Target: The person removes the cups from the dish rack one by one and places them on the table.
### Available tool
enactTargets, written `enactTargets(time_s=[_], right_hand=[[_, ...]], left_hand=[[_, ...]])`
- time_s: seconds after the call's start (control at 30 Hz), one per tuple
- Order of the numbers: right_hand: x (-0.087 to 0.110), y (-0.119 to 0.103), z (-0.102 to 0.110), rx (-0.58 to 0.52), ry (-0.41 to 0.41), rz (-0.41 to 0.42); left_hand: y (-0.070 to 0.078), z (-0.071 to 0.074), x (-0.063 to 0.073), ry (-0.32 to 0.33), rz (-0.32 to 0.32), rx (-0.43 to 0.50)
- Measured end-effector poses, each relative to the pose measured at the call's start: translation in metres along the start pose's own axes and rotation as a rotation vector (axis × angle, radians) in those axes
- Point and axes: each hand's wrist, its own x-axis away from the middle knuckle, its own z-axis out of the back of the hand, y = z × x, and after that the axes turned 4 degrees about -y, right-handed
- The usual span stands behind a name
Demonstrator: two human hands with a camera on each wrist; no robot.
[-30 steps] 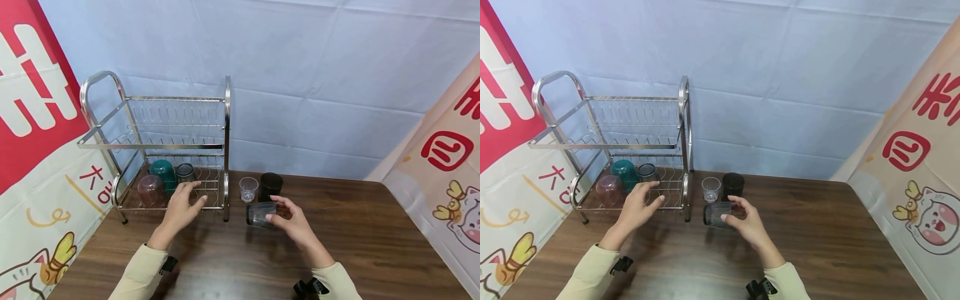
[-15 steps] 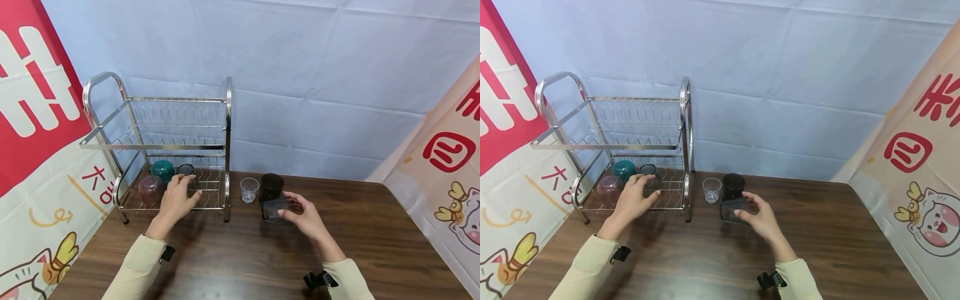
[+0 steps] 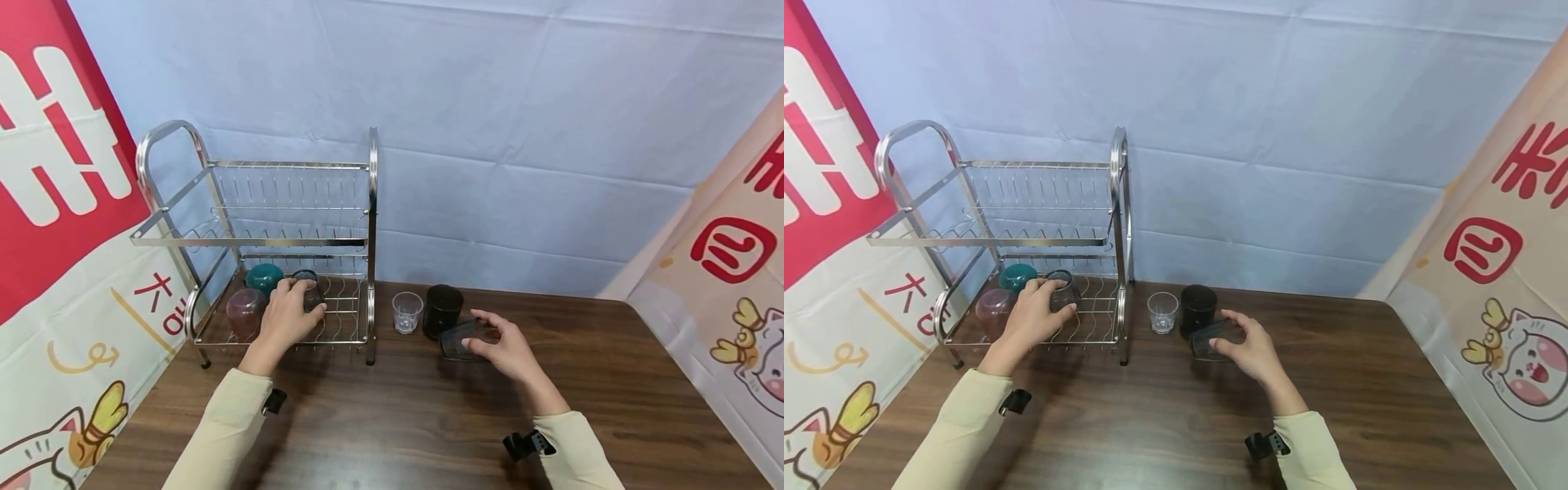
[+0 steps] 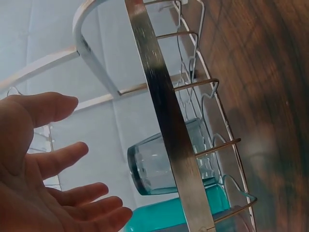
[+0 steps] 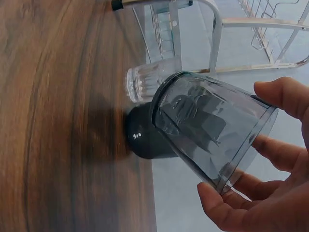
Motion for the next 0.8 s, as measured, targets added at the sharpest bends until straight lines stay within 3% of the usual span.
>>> enactTargets(time_s=[0.47, 0.8], right_hand=[[-0.009, 0.008, 0.008, 0.069, 0.001, -0.033], [-0.017, 0.012, 0.011, 0.211, 0.017, -0.037]], left_hand=[[-0.005, -0.002, -0.014, -0.032, 0.038, -0.015], [-0.008, -0.005, -0.018, -0.012, 0.015, -0.036]])
